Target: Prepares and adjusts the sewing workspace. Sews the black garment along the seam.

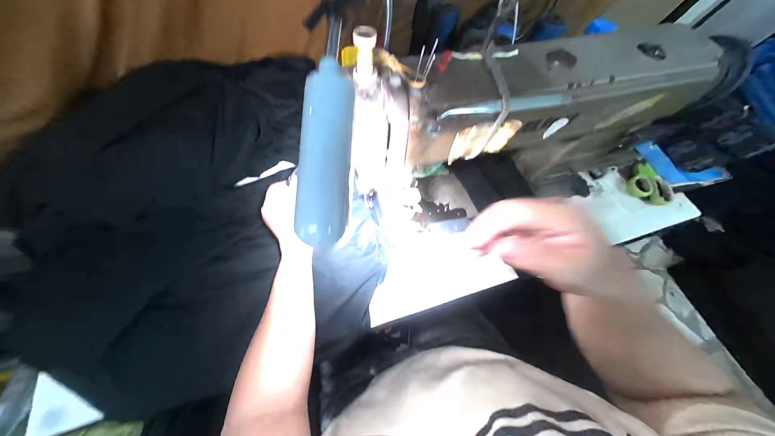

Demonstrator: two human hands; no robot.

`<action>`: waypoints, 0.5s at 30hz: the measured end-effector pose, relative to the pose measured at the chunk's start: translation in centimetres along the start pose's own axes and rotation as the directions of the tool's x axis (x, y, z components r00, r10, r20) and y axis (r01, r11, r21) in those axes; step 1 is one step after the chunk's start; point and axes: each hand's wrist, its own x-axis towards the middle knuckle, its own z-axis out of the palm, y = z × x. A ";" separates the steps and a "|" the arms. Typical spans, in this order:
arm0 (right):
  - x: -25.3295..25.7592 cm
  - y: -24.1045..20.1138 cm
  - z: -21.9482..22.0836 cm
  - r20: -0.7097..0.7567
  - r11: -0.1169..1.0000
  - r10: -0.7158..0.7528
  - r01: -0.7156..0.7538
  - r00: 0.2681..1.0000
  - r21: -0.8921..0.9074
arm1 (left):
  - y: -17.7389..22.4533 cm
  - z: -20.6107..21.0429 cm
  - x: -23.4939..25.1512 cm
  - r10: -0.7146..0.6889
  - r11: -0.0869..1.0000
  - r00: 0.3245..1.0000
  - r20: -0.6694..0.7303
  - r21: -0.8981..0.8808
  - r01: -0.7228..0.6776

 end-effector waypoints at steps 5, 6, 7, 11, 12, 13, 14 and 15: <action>-0.3 5.9 10.6 0.074 0.612 0.665 -0.599 0.743 0.516 | 2.5 -1.4 -2.7 -0.054 0.988 0.998 -0.017 -0.148 0.051; 0.0 6.0 11.4 0.115 0.517 0.687 -0.594 0.718 0.616 | 3.3 -2.2 -3.7 -0.080 0.981 0.997 -0.012 -0.179 0.076; 0.1 5.8 11.9 0.168 0.456 0.686 -0.598 0.708 0.659 | 4.0 -3.1 -4.9 -0.086 0.975 0.996 0.009 -0.204 0.086; 0.0 4.6 13.1 0.226 0.524 0.611 -0.601 0.759 0.603 | 5.4 -7.1 -10.5 0.171 0.977 0.919 0.356 -0.184 -0.110; -0.3 4.5 13.3 0.188 0.575 0.597 -0.579 0.780 0.579 | 5.5 -7.5 -11.9 0.275 0.961 0.839 0.470 -0.124 -0.245; -0.6 4.5 13.4 0.149 0.617 0.588 -0.560 0.795 0.552 | 5.5 -7.4 -13.2 0.347 0.920 0.737 0.580 -0.060 -0.386; -1.0 4.4 13.4 0.116 0.639 0.601 -0.563 0.791 0.525 | 5.3 -6.9 -14.4 0.366 0.859 0.641 0.674 0.019 -0.512; -1.2 4.3 13.4 0.102 0.645 0.619 -0.578 0.779 0.500 | 4.8 -6.0 -15.5 0.341 0.786 0.568 0.749 0.104 -0.609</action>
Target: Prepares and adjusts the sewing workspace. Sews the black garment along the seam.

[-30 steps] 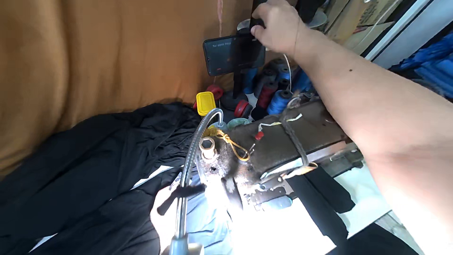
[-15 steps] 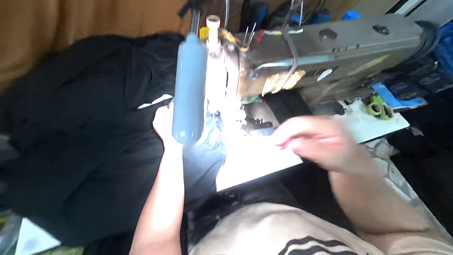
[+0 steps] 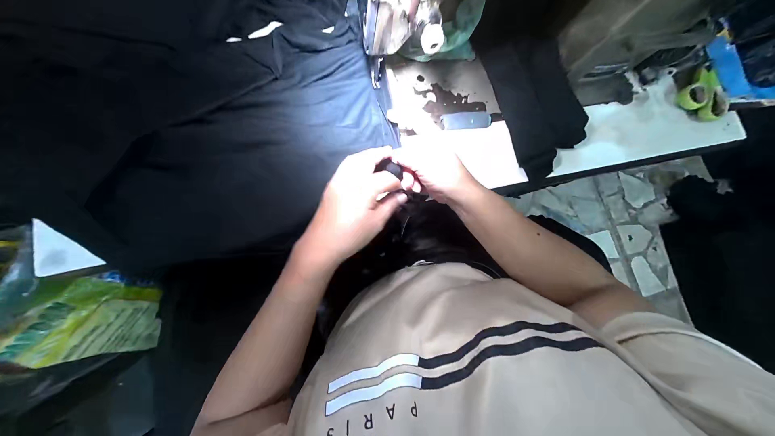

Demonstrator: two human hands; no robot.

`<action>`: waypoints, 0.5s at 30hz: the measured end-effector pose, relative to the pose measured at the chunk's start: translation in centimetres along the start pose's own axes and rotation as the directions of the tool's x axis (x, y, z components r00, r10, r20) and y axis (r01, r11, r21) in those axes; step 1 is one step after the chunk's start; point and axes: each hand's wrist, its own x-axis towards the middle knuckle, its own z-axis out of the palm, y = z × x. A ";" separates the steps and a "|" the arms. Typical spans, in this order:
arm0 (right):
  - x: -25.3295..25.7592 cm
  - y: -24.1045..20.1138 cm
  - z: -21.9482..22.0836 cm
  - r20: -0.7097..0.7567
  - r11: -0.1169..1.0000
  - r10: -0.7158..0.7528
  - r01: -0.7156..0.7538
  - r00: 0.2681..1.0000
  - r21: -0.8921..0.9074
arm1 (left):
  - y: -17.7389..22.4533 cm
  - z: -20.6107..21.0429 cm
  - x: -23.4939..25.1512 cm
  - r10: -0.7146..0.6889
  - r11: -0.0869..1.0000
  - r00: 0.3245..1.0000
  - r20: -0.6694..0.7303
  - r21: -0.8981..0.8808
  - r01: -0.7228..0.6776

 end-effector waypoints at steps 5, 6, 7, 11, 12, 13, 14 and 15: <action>1.3 -1.8 -2.0 0.046 0.904 -0.040 0.056 0.998 -0.424 | -1.6 4.3 1.7 -0.033 0.936 0.997 0.066 0.351 0.007; 2.0 -2.1 -2.5 0.032 0.772 -0.135 0.126 0.990 -0.623 | -1.7 4.4 2.2 -0.032 0.928 0.998 0.059 0.373 0.007; 2.8 -2.0 -3.2 0.060 0.613 -0.231 0.193 0.971 -0.766 | -1.8 4.3 2.5 -0.030 0.925 0.998 0.051 0.380 0.009; 4.5 0.1 -4.9 0.458 0.172 -0.448 0.576 0.768 -0.799 | -1.9 3.8 2.6 -0.025 0.977 0.991 -0.132 0.205 0.052; 4.1 0.6 -5.0 0.503 0.152 -0.483 0.634 0.717 -0.758 | -1.9 3.6 2.4 -0.044 0.988 0.984 -0.172 0.139 0.069; 3.7 1.1 -4.9 0.514 0.141 -0.533 0.669 0.673 -0.730 | -2.0 3.4 2.2 -0.074 0.993 0.978 -0.195 0.076 0.090; 3.3 1.5 -4.8 0.509 0.129 -0.578 0.688 0.638 -0.715 | -2.0 3.3 2.1 -0.108 0.993 0.973 -0.203 0.017 0.113; 3.0 1.8 -4.7 0.498 0.122 -0.608 0.692 0.618 -0.711 | -2.0 3.0 2.1 -0.156 0.988 0.971 -0.184 -0.032 0.152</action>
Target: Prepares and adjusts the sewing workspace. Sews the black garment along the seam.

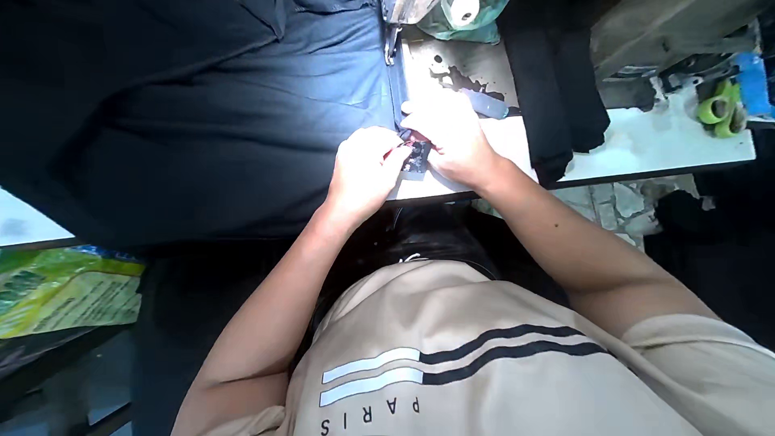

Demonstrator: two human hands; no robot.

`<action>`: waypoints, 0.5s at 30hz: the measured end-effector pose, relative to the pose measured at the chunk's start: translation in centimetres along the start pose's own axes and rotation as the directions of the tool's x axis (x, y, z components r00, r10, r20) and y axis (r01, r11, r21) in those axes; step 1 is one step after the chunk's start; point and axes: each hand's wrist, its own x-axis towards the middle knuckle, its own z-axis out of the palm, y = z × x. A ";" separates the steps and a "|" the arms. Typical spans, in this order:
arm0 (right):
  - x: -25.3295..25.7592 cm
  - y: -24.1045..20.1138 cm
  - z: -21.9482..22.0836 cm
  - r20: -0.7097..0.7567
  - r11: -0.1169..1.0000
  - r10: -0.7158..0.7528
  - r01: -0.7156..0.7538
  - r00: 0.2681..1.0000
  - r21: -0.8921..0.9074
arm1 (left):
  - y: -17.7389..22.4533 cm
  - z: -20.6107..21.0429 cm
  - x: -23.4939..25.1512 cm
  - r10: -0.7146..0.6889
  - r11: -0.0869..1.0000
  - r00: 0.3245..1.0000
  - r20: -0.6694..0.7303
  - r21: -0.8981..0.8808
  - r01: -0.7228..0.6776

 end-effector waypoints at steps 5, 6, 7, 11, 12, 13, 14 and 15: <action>-0.7 -1.0 1.1 -0.088 0.999 0.033 -0.034 0.996 -0.013 | -1.3 -3.5 3.3 -0.145 0.980 0.989 0.020 -0.137 0.146; -0.9 -1.3 1.3 -0.093 0.998 0.043 -0.046 0.995 -0.032 | -2.6 -4.2 4.2 -0.144 0.985 0.988 -0.058 -0.104 0.138; -1.1 -1.5 1.4 -0.079 0.997 0.058 -0.062 0.995 -0.052 | -4.2 -4.9 4.9 -0.158 0.987 0.978 -0.135 -0.042 0.153; -1.1 -2.2 1.3 -0.025 0.992 0.090 -0.091 0.996 -0.084 | -6.3 -5.9 2.5 -0.216 0.967 0.935 -0.282 0.069 0.245; -1.0 -2.2 1.4 -0.029 0.992 0.082 -0.085 0.996 -0.095 | -6.0 -5.9 1.5 -0.202 0.969 0.936 -0.288 0.082 0.235; -0.9 -2.3 1.4 -0.024 0.991 0.074 -0.076 0.997 -0.105 | -6.1 -6.2 0.9 -0.197 0.966 0.936 -0.292 0.103 0.235; -0.7 -2.4 1.3 -0.012 0.992 0.064 -0.065 0.998 -0.111 | -6.3 -6.7 1.0 -0.206 0.956 0.933 -0.295 0.144 0.257; -0.5 -2.6 1.3 0.009 0.992 0.057 -0.056 0.998 -0.112 | -6.8 -7.2 1.5 -0.221 0.941 0.929 -0.296 0.187 0.284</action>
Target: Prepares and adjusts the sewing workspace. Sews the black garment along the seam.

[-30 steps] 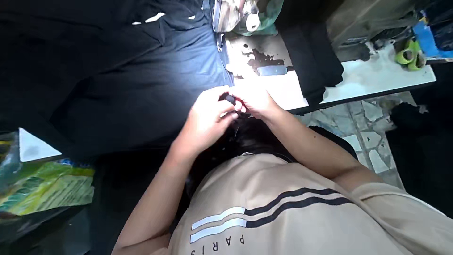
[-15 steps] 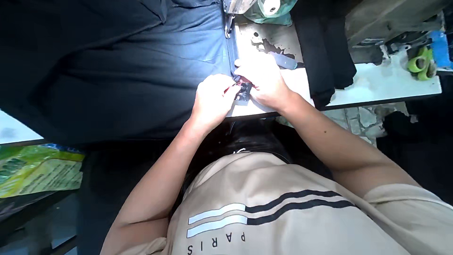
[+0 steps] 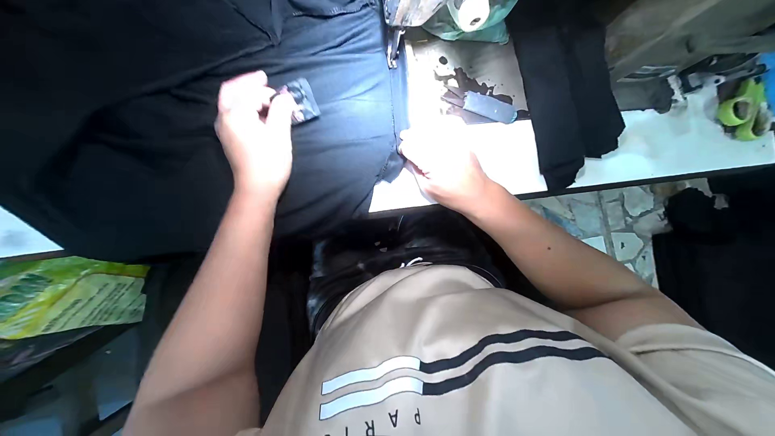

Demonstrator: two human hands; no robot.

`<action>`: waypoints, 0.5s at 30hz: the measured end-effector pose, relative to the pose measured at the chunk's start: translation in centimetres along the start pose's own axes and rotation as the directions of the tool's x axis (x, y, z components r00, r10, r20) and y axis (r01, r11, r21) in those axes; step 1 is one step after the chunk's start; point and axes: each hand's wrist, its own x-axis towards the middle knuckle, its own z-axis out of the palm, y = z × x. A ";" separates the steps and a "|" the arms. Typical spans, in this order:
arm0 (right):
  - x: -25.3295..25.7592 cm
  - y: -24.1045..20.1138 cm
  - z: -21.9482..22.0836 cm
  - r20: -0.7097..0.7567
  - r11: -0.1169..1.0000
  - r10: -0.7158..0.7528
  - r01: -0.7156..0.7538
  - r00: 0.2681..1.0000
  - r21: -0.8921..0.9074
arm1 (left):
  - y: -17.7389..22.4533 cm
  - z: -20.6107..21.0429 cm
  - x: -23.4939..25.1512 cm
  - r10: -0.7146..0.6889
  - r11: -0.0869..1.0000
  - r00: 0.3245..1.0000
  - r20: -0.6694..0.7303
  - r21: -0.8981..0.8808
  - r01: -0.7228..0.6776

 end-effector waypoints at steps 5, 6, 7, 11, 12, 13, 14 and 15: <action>0.1 0.1 -0.1 0.017 0.999 0.004 -0.004 1.000 0.033 | 2.1 0.5 4.4 -0.117 0.987 0.991 0.069 -0.101 0.124; -0.1 0.2 0.0 -0.002 0.999 0.012 -0.012 1.000 0.052 | 3.8 1.1 4.6 -0.125 0.956 0.983 0.133 -0.251 0.155; -0.2 0.3 0.1 -0.018 0.997 0.019 -0.018 1.000 0.077 | 5.4 1.9 4.7 -0.123 0.908 0.966 0.228 -0.367 0.202; -0.7 0.4 0.2 -0.062 0.988 0.062 -0.053 0.996 0.145 | 7.5 4.5 5.3 -0.175 0.957 0.814 0.554 -0.100 0.273; -0.6 0.3 0.1 -0.075 0.985 0.075 -0.063 0.994 0.158 | 7.5 4.6 5.5 -0.205 0.966 0.794 0.572 -0.011 0.257; -0.6 0.3 0.1 -0.089 0.984 0.087 -0.071 0.992 0.161 | 7.5 4.6 5.8 -0.224 0.968 0.786 0.576 0.037 0.249; -0.6 0.1 0.1 -0.092 0.982 0.102 -0.086 0.990 0.168 | 7.6 4.6 5.8 -0.241 0.965 0.773 0.586 0.059 0.256; -0.7 0.0 0.1 -0.095 0.980 0.113 -0.096 0.989 0.172 | 7.7 4.5 5.9 -0.256 0.961 0.757 0.601 0.076 0.265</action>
